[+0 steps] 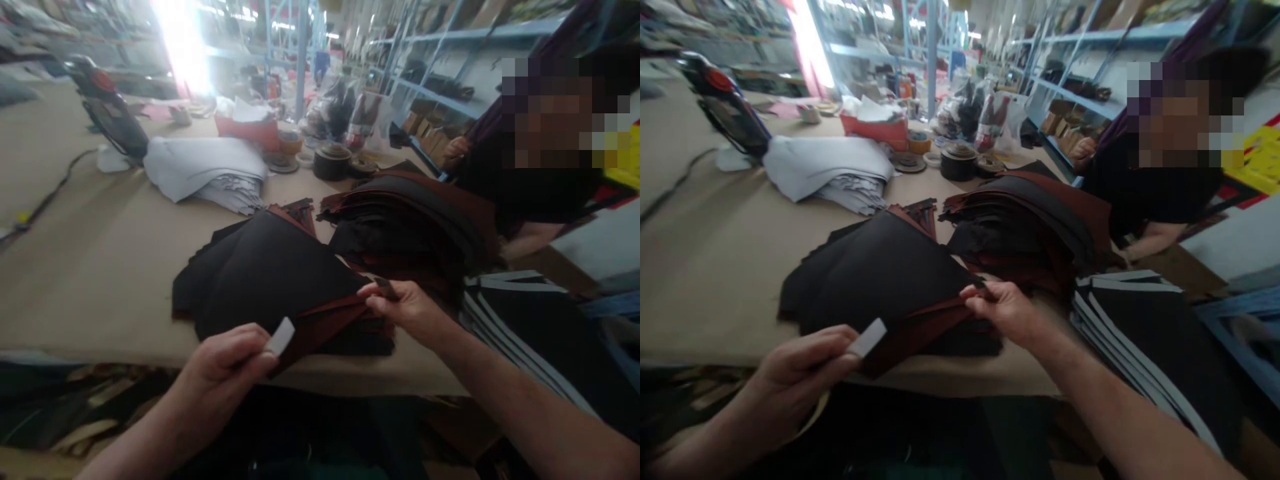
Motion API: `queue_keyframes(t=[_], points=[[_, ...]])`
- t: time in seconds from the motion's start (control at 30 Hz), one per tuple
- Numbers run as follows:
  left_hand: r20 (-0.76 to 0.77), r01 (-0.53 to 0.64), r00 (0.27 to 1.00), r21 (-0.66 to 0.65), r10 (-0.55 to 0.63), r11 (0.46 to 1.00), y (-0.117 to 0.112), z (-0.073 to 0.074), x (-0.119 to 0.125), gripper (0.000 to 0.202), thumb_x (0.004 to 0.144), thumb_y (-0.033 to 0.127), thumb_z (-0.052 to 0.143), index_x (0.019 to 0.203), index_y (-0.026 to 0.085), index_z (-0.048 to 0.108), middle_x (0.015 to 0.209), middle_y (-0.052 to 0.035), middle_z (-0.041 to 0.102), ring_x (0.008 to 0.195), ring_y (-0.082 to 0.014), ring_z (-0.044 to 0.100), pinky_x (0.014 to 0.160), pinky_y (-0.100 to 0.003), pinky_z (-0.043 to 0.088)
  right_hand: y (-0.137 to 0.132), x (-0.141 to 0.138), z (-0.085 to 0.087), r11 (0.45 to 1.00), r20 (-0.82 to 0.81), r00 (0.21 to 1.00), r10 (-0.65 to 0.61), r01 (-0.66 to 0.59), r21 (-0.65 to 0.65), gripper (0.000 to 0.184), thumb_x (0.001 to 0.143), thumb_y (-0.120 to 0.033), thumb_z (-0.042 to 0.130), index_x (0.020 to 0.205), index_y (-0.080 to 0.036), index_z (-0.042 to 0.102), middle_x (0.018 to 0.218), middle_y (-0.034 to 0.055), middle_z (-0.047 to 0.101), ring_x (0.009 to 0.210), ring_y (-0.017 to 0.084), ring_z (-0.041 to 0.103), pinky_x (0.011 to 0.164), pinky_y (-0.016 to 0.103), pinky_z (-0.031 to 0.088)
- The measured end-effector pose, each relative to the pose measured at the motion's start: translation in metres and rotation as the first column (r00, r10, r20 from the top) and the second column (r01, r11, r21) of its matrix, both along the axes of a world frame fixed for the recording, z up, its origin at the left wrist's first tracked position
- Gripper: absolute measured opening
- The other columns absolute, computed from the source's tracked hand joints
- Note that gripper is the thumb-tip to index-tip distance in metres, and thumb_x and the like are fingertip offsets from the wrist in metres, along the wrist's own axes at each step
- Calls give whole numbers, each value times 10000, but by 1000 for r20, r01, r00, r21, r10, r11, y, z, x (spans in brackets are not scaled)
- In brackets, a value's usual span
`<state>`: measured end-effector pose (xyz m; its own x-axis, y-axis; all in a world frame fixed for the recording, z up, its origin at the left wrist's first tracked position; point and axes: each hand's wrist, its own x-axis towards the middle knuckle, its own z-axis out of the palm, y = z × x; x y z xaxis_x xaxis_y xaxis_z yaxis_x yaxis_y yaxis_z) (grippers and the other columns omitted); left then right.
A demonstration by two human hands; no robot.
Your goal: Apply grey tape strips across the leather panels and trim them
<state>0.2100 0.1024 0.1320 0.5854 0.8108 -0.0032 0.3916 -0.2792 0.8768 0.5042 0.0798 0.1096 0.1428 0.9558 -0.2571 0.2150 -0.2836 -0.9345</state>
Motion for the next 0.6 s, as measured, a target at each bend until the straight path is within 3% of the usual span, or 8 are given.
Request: queue_keyframes(t=[0.1,0.23,0.33,0.47,0.6], points=[[47,43,998,-90,-39,995,0,6,16,339,828,361,488,553,171,548,602,7,501,566,-107,456,532,-217,376,16,-54,-1,966,-340,920,198,-241,-91,427,611,-434,740,919,-150,658,505,-72,454,389,46,298,376,188,173],[74,34,997,-160,-22,987,5,-4,13,325,827,365,492,582,160,553,614,10,482,578,-108,435,540,-228,356,32,-76,-2,902,-608,753,253,-410,-133,445,605,-474,761,867,-144,621,498,-95,418,369,19,224,360,177,104],[75,2,997,-213,15,977,10,-12,11,319,813,381,501,585,162,545,602,21,449,563,-102,410,523,-225,334,39,-81,-5,873,-649,713,266,-464,-152,356,606,-412,762,790,-150,606,489,-100,417,353,15,223,344,174,110],[38,-35,998,-314,49,949,15,-17,15,336,744,443,527,553,167,500,554,41,388,521,-92,352,477,-214,287,43,-86,-5,882,-610,741,281,-450,-141,250,586,-311,741,653,-167,548,430,-110,378,338,18,244,329,165,133],[-30,-57,998,-518,49,853,25,-18,16,361,655,506,571,550,166,510,502,43,416,485,-87,346,461,-207,278,47,-76,4,927,-526,811,257,-360,-102,233,571,-295,709,612,-179,511,413,-119,349,323,12,219,316,161,122]])
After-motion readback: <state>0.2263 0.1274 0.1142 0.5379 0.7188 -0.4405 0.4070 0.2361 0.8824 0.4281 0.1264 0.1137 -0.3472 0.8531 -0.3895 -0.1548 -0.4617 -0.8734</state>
